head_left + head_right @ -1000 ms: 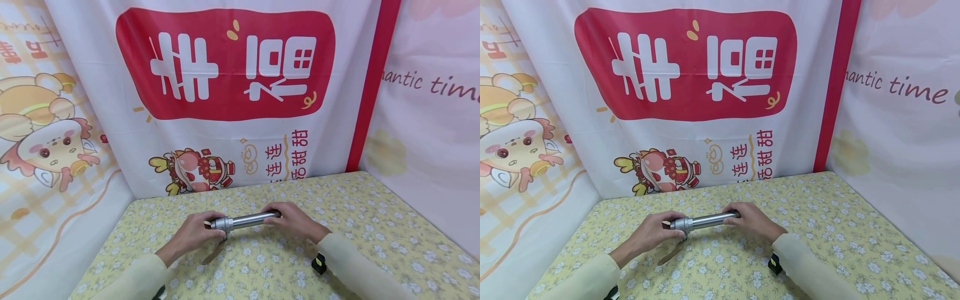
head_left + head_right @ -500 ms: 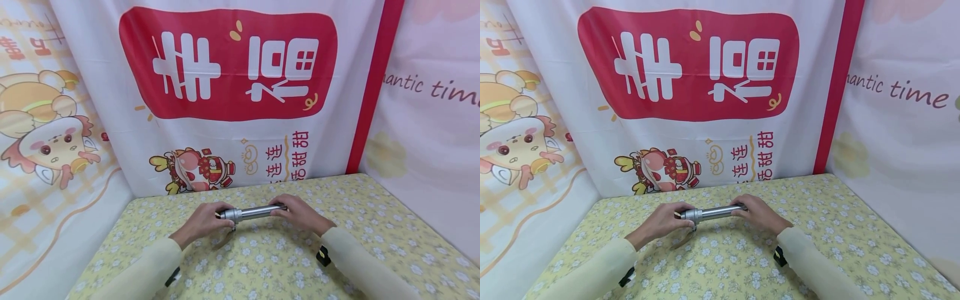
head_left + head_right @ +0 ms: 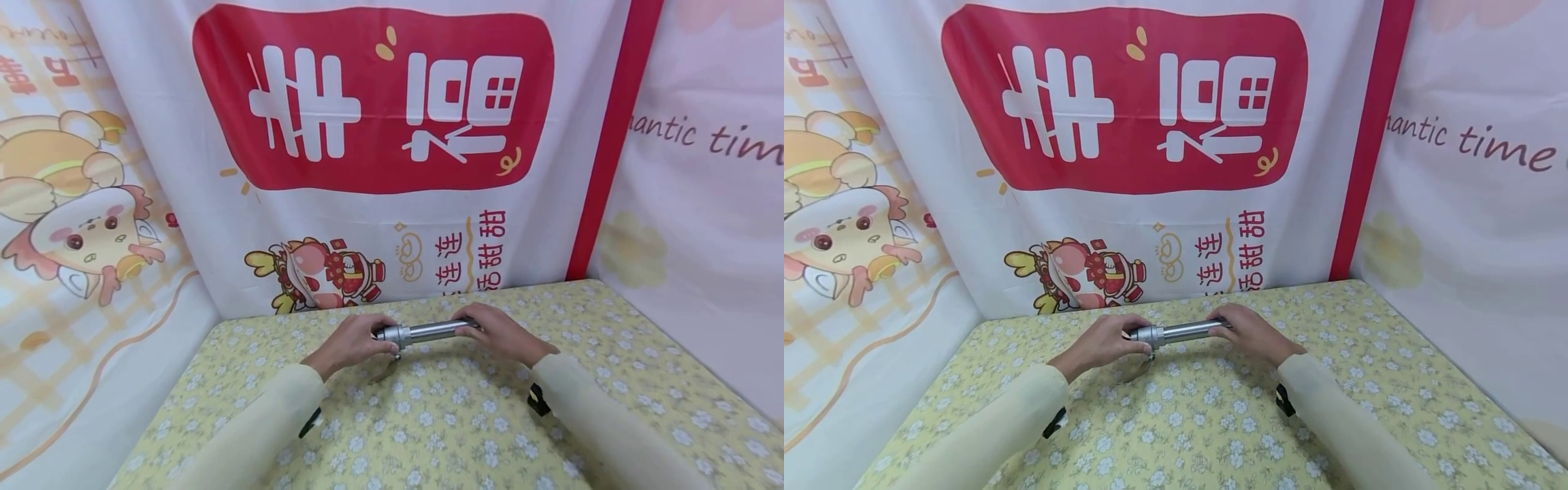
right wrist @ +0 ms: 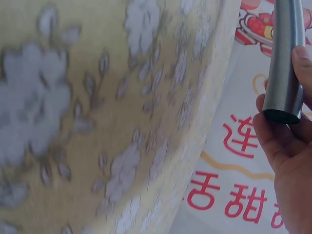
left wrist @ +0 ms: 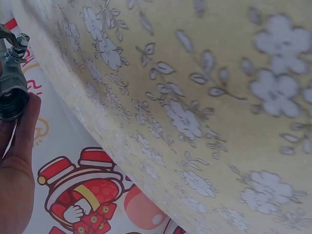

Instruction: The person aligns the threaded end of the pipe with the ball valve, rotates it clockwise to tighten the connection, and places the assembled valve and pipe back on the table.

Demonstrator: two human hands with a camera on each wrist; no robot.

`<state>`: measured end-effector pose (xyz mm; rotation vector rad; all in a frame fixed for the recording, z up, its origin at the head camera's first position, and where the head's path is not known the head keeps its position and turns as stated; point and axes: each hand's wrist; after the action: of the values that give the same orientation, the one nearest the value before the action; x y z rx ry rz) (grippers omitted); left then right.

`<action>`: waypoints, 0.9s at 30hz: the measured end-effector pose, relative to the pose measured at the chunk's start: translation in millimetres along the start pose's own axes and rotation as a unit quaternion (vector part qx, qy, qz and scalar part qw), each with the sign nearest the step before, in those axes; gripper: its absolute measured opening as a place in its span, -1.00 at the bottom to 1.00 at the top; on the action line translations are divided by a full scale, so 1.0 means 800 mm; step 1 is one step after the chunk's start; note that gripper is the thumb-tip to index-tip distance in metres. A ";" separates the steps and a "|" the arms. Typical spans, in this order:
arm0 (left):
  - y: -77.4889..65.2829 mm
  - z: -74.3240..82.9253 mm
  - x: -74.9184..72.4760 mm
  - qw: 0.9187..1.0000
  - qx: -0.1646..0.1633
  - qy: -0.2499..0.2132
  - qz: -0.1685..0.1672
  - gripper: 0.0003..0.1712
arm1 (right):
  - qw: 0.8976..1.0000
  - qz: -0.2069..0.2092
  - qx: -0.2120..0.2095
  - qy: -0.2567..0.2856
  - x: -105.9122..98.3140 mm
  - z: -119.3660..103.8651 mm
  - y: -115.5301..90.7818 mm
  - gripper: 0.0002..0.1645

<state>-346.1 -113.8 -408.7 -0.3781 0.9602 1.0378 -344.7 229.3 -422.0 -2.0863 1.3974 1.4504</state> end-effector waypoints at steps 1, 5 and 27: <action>0.004 0.000 0.001 1.000 0.000 -0.004 -0.003 -0.54 | 1.000 0.001 -0.006 -0.003 -0.001 0.003 0.001 -0.68; 0.017 0.000 0.006 1.000 -0.006 -0.012 -0.014 -0.54 | 1.000 -0.001 -0.016 -0.009 -0.003 0.015 0.003 -0.67; 0.068 0.009 0.028 0.999 -0.017 -0.004 -0.037 -0.58 | 0.998 -0.027 -0.003 -0.064 -0.013 0.059 0.009 -0.75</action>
<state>-385.4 -69.6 -414.6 -0.4333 0.9158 0.9893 -379.0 262.3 -433.8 -1.9806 1.2806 1.5375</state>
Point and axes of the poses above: each hand's wrist, its own y-axis towards the middle knuckle, its own x-axis out of the palm, z = x × y
